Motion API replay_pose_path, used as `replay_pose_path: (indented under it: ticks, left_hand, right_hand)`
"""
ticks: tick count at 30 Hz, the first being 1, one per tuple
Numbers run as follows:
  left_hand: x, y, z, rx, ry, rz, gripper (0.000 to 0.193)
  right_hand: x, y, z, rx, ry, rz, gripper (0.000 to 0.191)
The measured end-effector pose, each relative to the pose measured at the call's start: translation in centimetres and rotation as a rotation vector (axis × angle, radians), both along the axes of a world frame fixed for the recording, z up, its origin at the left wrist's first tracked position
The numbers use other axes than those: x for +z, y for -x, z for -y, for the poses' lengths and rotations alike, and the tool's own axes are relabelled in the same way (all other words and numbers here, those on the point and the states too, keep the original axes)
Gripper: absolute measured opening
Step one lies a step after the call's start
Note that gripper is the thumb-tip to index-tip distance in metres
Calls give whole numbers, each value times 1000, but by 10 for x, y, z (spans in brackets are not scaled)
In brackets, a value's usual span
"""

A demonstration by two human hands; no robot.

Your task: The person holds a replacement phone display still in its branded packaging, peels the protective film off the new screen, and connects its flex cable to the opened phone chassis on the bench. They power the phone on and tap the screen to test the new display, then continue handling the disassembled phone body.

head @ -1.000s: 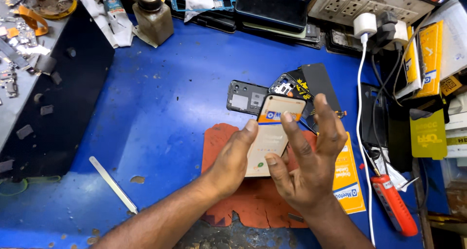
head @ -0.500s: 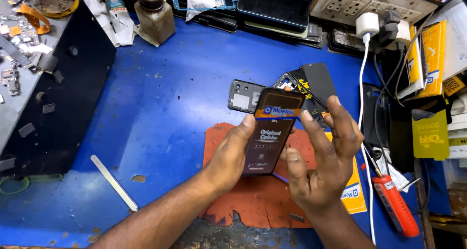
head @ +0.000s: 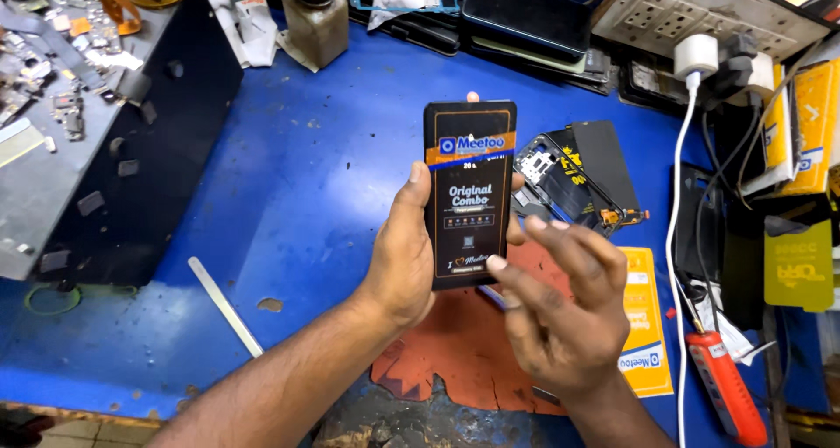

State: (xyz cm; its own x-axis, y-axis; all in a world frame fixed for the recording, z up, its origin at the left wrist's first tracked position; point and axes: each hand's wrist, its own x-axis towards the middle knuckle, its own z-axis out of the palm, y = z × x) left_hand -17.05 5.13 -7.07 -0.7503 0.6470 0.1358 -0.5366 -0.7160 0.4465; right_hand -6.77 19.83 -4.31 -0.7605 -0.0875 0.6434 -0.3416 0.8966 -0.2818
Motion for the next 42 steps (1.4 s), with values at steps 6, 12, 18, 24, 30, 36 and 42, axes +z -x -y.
replay_pose_path:
  ticks: [6, 12, 18, 24, 30, 36, 42]
  left_hand:
    - [-3, 3, -4, 102, 120, 8, 70]
    - [-4, 2, -5, 97, 146, 13, 71]
    - [-3, 4, -6, 66, 179, 28, 73]
    - [-5, 2, -3, 29, 153, -54, 82]
    - [-3, 2, -1, 2, 212, -54, 83]
    - [-2, 2, -1, 14, 199, -73, 83]
    - [4, 2, -1, 20, 247, -23, 81]
  right_hand:
    - [0, 2, 3, 81, -95, 20, 38]
    - [1, 0, 1, 66, -79, 9, 40]
    - [1, 2, 1, 62, -75, 20, 38]
    - [3, -1, -1, -30, -15, -18, 35]
    - [1, 0, -1, -79, -8, -23, 33]
    - [-2, -1, -2, -84, 1, -13, 39]
    - [-1, -1, -2, -5, -2, -12, 44]
